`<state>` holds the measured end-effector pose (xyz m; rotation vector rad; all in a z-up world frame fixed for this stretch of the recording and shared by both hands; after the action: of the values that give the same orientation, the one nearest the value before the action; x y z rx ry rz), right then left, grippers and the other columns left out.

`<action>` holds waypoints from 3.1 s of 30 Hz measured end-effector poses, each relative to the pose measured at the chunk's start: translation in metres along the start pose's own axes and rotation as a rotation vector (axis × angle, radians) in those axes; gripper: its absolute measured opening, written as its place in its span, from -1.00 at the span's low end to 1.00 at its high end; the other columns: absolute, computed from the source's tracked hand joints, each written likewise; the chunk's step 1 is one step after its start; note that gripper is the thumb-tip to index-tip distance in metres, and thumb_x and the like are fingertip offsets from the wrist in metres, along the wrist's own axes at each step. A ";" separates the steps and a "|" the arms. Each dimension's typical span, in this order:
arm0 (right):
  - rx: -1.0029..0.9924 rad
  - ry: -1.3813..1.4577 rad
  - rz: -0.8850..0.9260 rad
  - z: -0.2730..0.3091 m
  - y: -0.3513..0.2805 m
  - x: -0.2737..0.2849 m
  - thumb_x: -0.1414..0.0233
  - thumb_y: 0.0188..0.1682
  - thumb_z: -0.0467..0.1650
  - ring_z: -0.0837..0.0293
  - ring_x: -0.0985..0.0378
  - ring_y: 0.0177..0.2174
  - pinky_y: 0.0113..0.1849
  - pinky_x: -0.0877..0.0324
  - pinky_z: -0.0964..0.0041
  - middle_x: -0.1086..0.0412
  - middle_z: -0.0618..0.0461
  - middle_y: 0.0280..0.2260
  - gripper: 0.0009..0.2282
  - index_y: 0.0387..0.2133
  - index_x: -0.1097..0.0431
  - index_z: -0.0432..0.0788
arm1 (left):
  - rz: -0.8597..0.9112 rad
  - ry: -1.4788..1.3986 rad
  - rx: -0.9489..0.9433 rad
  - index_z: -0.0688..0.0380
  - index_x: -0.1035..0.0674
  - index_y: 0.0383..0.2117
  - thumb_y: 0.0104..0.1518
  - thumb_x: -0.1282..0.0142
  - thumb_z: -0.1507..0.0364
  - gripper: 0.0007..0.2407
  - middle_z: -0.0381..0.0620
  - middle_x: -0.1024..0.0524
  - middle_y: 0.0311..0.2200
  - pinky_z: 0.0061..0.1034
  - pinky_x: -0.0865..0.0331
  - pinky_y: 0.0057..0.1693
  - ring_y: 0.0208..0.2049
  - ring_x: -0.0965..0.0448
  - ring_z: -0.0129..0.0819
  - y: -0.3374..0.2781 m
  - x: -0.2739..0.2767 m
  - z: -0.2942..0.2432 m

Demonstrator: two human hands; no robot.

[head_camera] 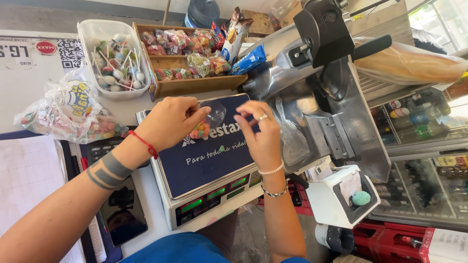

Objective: Packaging small candies into plastic bags and weighing them at a shop counter.

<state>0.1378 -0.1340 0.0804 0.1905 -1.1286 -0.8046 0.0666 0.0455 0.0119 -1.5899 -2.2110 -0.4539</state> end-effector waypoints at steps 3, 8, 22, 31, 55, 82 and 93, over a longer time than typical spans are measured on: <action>-0.229 0.006 0.070 -0.049 -0.044 -0.018 -0.16 0.03 -0.44 0.06 -0.58 -0.34 -0.38 -0.52 0.29 -0.44 0.01 -0.23 -0.91 -0.22 -0.49 -0.12 | 0.011 -0.006 0.037 0.21 -0.57 -0.49 0.28 0.00 0.13 -0.63 0.12 -0.51 -0.58 -0.12 -0.46 -0.17 -0.42 -0.57 0.12 -0.006 0.007 0.008; -0.345 0.020 0.225 -0.076 -0.094 -0.067 -0.24 -0.08 -0.45 -0.07 -0.60 -0.32 -0.36 -0.54 0.17 -0.42 -0.06 -0.20 -0.80 -0.18 -0.51 -0.12 | -0.060 -0.053 -0.004 0.15 -0.54 -0.28 0.31 -0.03 0.09 -0.66 0.10 -0.52 -0.39 -0.10 -0.45 -0.07 -0.27 -0.59 0.09 0.019 -0.005 0.045; -0.312 -0.035 0.074 -0.067 -0.111 -0.055 -0.20 0.00 -0.43 0.15 -0.58 -0.36 -0.33 -0.50 0.31 -0.49 0.13 -0.24 -0.84 -0.16 -0.53 -0.01 | -0.087 0.675 -0.401 -0.12 -0.70 -0.21 0.07 -0.33 0.35 -0.83 -0.23 -0.53 -0.11 -0.36 -0.50 0.00 -0.04 -0.54 -0.20 0.024 -0.048 0.102; -0.218 0.064 -0.129 -0.007 -0.045 0.021 -0.07 0.10 -0.47 0.24 -0.55 -0.24 -0.20 -0.43 0.40 -0.51 0.09 -0.19 -0.88 -0.12 -0.44 -0.12 | -0.276 0.121 -0.659 0.22 -0.67 0.02 0.34 -0.24 0.60 -0.83 0.08 -0.35 -0.07 -0.13 -0.32 0.13 -0.06 -0.34 -0.04 -0.007 0.045 -0.015; -0.374 0.740 -0.073 0.007 -0.016 -0.016 -0.13 0.05 -0.36 0.16 -0.66 -0.27 -0.27 -0.62 0.39 -0.47 0.04 -0.23 -0.85 -0.19 -0.42 -0.16 | -0.247 0.364 -0.875 0.05 -0.66 -0.08 0.20 -0.37 0.54 -0.80 -0.05 -0.40 -0.11 -0.20 -0.37 -0.06 -0.17 -0.39 -0.08 -0.038 0.016 -0.080; -0.042 0.134 -0.130 0.020 -0.028 -0.013 -0.16 0.06 -0.44 0.22 -0.55 -0.34 -0.23 -0.48 0.35 -0.51 0.14 -0.26 -0.93 -0.22 -0.51 -0.08 | -0.269 0.389 -0.228 0.07 -0.67 0.06 0.27 -0.20 0.46 -0.76 0.16 -0.53 0.03 0.01 -0.38 0.17 0.10 -0.51 0.29 -0.078 0.107 0.086; -0.444 0.305 0.174 -0.130 0.056 -0.154 -0.02 0.13 -0.29 -0.01 -0.61 -0.13 -0.20 -0.59 0.20 -0.47 -0.14 -0.03 -0.73 0.05 -0.45 -0.07 | -0.260 0.230 -0.182 0.02 -0.66 -0.02 0.20 -0.15 0.48 -0.77 0.11 -0.56 -0.09 -0.02 -0.45 0.05 -0.06 -0.61 0.16 -0.017 0.059 0.133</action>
<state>0.2474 -0.0250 -0.0609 -0.1511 -0.6503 -0.8185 0.0181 0.1511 -0.0771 -1.2608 -2.2544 -0.8888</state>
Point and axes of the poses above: each hand's wrist, its own y-axis towards the middle knuckle, its own x-axis out of the back of the hand, z = x × y, the point moved 7 cm from there along y, towards the middle knuckle
